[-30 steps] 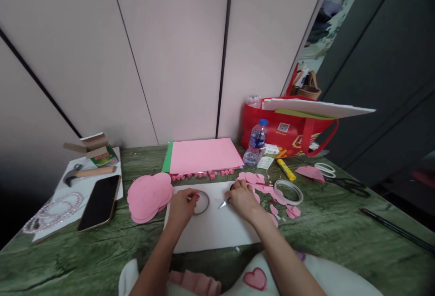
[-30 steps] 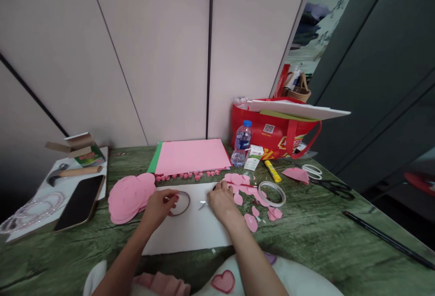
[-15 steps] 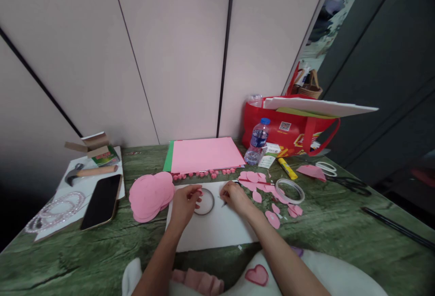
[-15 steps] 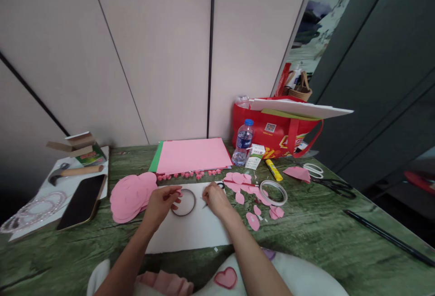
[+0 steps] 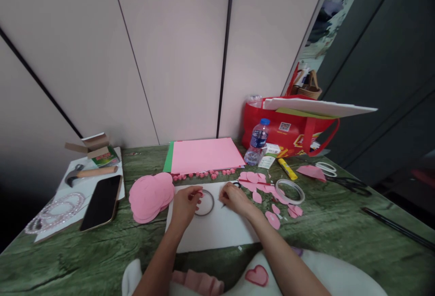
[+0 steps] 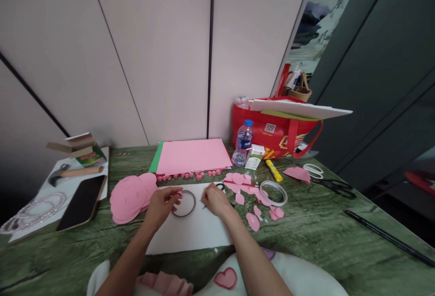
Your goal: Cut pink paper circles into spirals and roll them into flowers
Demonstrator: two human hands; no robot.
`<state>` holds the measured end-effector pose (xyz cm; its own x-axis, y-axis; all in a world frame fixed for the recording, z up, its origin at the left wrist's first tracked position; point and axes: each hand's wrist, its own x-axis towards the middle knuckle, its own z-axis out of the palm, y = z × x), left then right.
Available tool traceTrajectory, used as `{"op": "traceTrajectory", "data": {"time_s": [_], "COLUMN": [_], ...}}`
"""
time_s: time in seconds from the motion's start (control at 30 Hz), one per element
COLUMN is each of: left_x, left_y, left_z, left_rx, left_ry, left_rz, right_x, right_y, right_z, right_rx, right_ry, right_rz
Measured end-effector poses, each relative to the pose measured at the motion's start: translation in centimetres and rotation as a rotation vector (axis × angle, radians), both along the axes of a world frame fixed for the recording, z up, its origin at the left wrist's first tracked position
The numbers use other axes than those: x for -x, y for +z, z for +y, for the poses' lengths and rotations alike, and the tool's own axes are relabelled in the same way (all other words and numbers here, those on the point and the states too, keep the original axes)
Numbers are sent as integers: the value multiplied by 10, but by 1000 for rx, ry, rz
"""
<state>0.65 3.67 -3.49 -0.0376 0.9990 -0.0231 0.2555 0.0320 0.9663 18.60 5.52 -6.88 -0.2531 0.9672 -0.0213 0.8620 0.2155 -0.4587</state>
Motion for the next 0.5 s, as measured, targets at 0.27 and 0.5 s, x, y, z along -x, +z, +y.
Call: {"op": "traceTrajectory", "data": {"time_s": [0.27, 0.5], "left_x": [0, -1], "left_y": [0, -1], "left_z": [0, 0], "left_rx": [5, 6], "left_ry": [-14, -24], "left_rz": [11, 3], "right_x": [4, 4], "right_y": [-2, 1], "right_z": [0, -3], "right_rx": [48, 76], "right_ry": [-14, 7], "right_rz": [-86, -85]}}
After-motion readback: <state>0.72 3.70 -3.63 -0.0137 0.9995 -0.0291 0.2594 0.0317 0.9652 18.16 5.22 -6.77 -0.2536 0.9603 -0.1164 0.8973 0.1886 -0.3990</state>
